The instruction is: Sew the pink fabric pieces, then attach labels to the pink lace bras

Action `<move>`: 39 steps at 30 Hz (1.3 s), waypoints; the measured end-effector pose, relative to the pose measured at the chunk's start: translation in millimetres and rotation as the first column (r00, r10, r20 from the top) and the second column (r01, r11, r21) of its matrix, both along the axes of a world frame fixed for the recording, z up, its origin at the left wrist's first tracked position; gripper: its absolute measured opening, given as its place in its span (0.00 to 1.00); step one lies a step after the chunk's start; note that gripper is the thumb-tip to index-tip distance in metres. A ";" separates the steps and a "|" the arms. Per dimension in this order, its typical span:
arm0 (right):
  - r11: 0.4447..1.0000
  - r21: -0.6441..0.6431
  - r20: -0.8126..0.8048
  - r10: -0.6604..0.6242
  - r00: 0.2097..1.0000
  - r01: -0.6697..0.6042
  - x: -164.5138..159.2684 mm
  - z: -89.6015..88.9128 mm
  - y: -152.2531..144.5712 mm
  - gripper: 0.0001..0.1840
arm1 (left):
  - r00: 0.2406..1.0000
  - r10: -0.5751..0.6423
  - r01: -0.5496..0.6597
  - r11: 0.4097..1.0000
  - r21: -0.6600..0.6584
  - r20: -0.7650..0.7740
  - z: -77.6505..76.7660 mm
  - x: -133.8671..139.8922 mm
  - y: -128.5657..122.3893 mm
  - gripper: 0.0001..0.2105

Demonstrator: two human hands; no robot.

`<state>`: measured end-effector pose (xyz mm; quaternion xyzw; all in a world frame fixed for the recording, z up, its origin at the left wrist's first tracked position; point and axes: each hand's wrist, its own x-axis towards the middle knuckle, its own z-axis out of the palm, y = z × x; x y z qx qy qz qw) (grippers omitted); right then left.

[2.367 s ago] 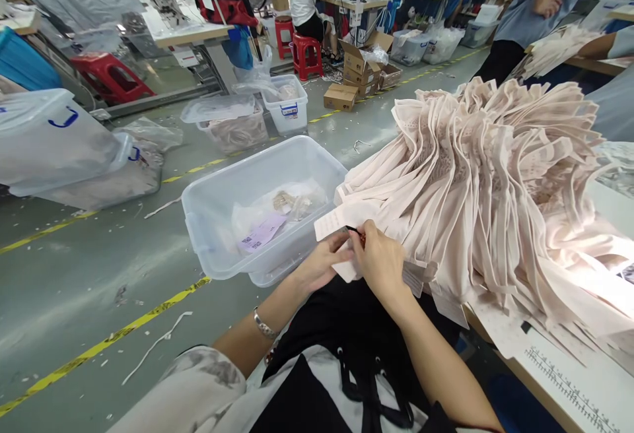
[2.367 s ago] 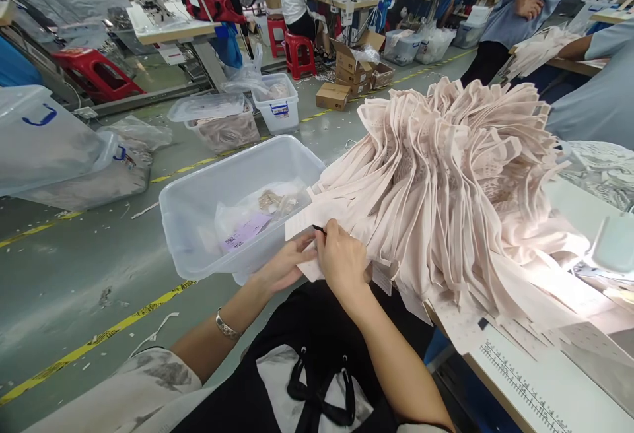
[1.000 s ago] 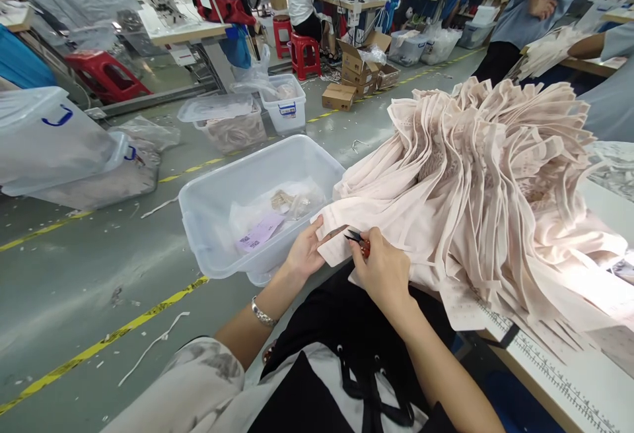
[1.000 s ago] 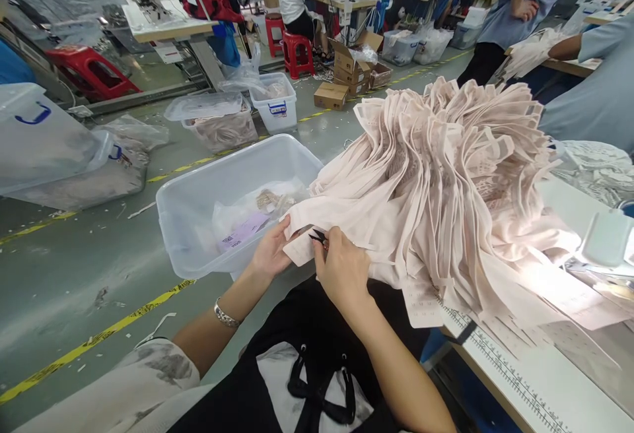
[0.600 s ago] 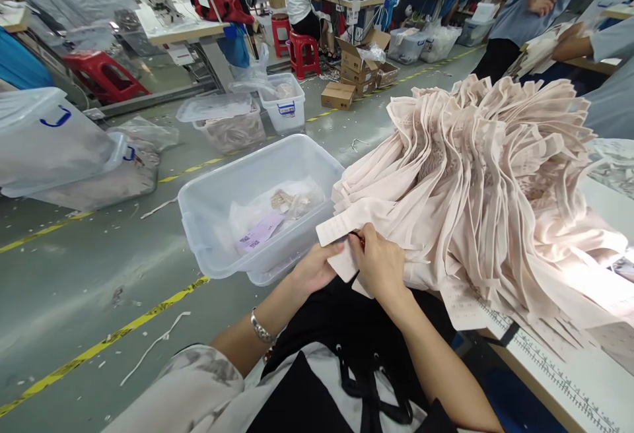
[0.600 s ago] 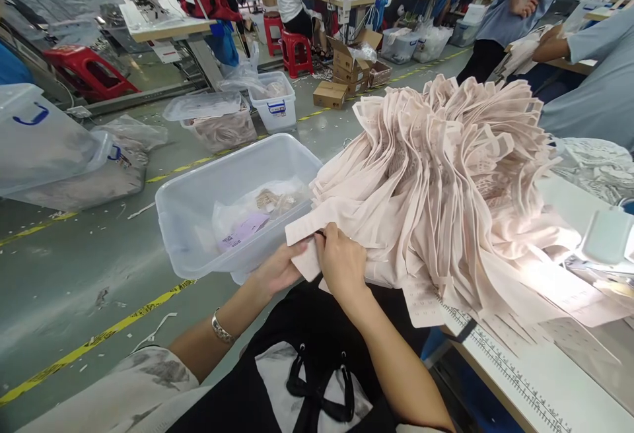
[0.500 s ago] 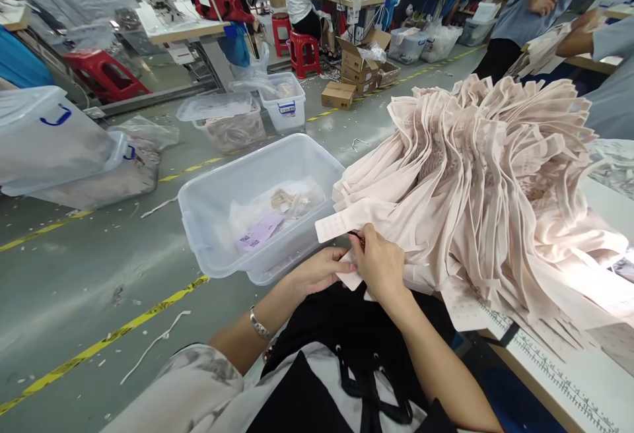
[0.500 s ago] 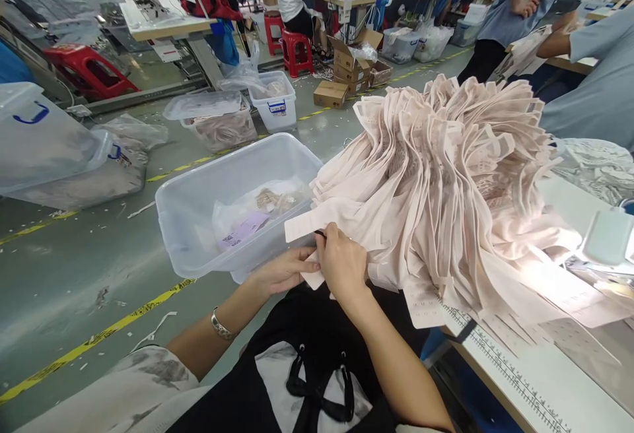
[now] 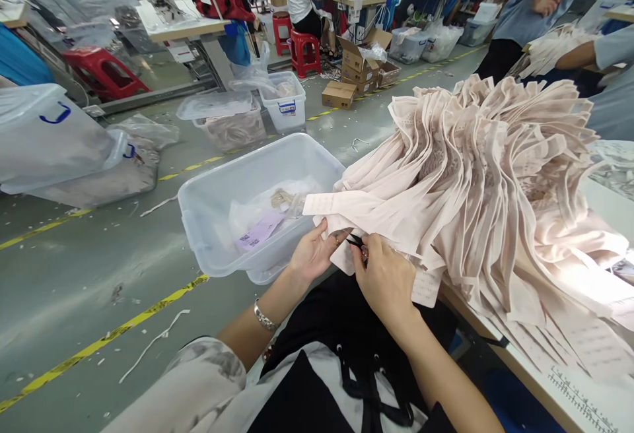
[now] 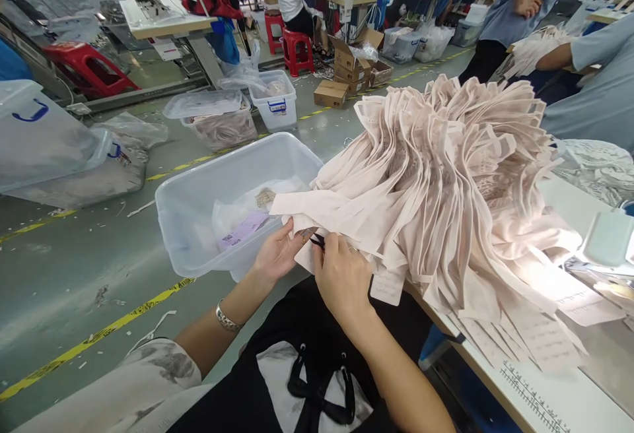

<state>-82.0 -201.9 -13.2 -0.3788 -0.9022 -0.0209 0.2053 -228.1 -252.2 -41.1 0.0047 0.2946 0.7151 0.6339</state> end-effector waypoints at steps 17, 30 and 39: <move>0.971 -0.237 0.062 -0.015 0.998 0.030 -8.2 5.8 12.0 0.10 | 0.911 -0.346 0.330 0.938 -0.107 -0.223 -29.4 40.6 -4.5 0.08; 0.996 -0.070 -0.156 0.047 0.987 -0.059 5.5 9.3 2.0 0.16 | 0.943 0.191 -0.179 0.981 0.069 -0.274 7.3 -15.3 7.2 0.08; 0.999 -0.041 0.110 0.005 0.994 -0.001 -3.2 6.6 7.8 0.14 | 0.930 0.095 -0.075 0.995 0.068 -0.356 1.2 -6.8 0.4 0.11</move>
